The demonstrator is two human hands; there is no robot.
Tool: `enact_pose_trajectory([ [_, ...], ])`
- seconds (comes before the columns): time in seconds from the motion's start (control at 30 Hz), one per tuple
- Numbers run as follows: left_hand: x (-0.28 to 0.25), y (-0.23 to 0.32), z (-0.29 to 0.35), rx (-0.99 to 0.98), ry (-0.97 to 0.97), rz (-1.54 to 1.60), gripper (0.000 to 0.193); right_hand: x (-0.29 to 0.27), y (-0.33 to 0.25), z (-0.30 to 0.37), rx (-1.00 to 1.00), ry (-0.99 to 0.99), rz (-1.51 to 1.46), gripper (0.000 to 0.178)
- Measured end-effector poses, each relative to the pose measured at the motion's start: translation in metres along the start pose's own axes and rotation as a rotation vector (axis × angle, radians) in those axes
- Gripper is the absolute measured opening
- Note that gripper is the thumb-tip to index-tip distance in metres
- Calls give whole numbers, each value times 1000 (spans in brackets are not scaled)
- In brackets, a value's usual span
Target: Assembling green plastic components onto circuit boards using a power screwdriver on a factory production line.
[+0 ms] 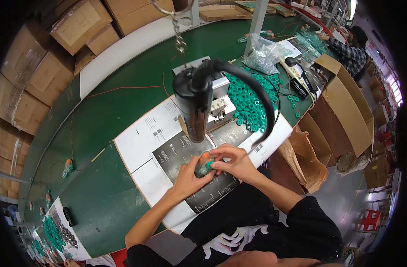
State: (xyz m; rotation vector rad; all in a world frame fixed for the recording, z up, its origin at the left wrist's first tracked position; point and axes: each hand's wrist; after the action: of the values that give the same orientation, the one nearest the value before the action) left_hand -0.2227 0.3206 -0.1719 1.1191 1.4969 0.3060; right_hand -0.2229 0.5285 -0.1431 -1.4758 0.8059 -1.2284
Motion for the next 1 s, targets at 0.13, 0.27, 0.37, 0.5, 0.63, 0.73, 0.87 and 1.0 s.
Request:
enact_pose_trajectory([
  [0.13,-11,-4,5,-522,-246,491,42,-58,10,19,-573,371,926,33],
  [0.27,0,-10,7,-437,-137,606,37,-92,7,14,-600,617,1287,30],
  [0.37,0,-9,6,-443,-88,705,37,-103,8,12,-551,688,1366,28],
  [0.5,-4,-1,3,-515,-81,833,38,-119,10,10,-459,646,1330,27],
  [0.63,-15,5,1,-680,-135,909,38,-98,18,17,-414,418,1000,22],
  [0.73,-21,10,3,-779,-181,943,41,-20,22,25,-206,82,178,21],
  [0.87,-24,10,2,-811,-247,977,47,16,32,5,-192,66,-11,23],
  [1.0,-27,7,2,-790,-292,1019,48,19,36,-8,-220,-18,23,29],
])
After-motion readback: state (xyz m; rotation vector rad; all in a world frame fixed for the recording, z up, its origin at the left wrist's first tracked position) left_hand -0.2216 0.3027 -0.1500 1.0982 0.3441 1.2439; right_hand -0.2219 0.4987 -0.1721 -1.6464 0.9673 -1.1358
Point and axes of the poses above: each hand's wrist, its own z-axis away from the middle knuckle, its own x-axis out of the palm, y = z × x, and after that the axes turned 11 degrees about -z, right-handed
